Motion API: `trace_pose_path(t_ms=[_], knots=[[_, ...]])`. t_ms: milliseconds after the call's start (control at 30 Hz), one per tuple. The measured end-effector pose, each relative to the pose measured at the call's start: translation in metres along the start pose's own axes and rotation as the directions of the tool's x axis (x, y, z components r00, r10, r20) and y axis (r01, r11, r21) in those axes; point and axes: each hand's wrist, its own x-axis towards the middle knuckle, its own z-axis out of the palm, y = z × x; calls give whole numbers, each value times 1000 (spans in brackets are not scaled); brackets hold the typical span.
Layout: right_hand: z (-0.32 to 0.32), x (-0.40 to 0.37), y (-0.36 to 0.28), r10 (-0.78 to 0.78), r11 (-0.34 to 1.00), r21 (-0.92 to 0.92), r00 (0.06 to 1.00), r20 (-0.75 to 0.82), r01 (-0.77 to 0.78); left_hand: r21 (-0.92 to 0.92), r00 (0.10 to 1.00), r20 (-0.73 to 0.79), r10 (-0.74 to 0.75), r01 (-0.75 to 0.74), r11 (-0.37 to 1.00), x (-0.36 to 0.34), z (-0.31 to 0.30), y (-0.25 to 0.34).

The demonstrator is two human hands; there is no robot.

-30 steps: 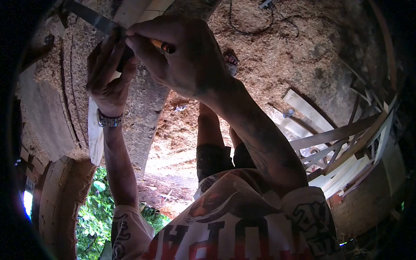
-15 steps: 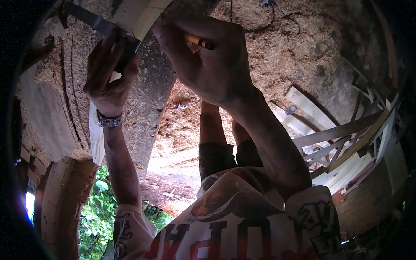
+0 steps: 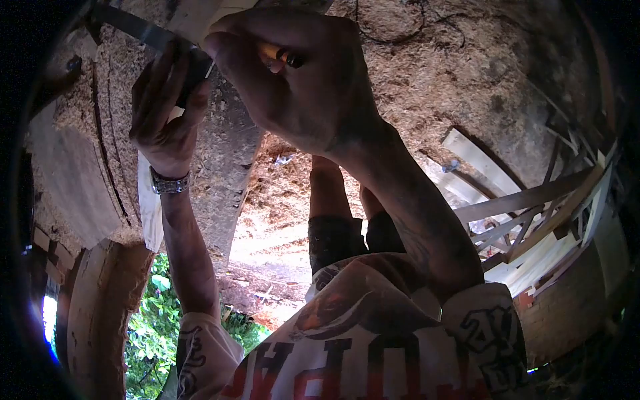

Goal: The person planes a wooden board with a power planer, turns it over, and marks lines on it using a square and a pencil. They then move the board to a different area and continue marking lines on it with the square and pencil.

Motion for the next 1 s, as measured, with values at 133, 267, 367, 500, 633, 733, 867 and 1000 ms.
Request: trace_pose_path(t_ms=[133,267,367,500,633,733,867,1000], knots=[[9,-2,34,-61,991,125,998,22,58,17,999,38,-20,19,1000,1,-4,4],[10,-1,29,-139,990,-8,989,47,140,-11,1000,16,-15,15,1000,6,-2,12],[12,1,38,-190,981,-19,981,41,191,-6,1000,9,-16,16,1000,4,0,10],[17,-1,32,-155,988,27,988,14,154,-12,1000,9,5,-4,1000,3,-1,7],[18,1,32,-203,979,-6,979,23,204,3,1000,18,7,-7,1000,3,-2,7],[19,1,38,-196,980,-32,980,43,197,-37,1000,7,0,0,999,3,-1,7],[19,1,30,-156,988,-7,987,37,156,-30,1000,14,-23,24,999,4,-2,9],[23,0,34,-222,973,-64,975,-18,221,-22,999,21,-26,26,999,4,-2,9]])
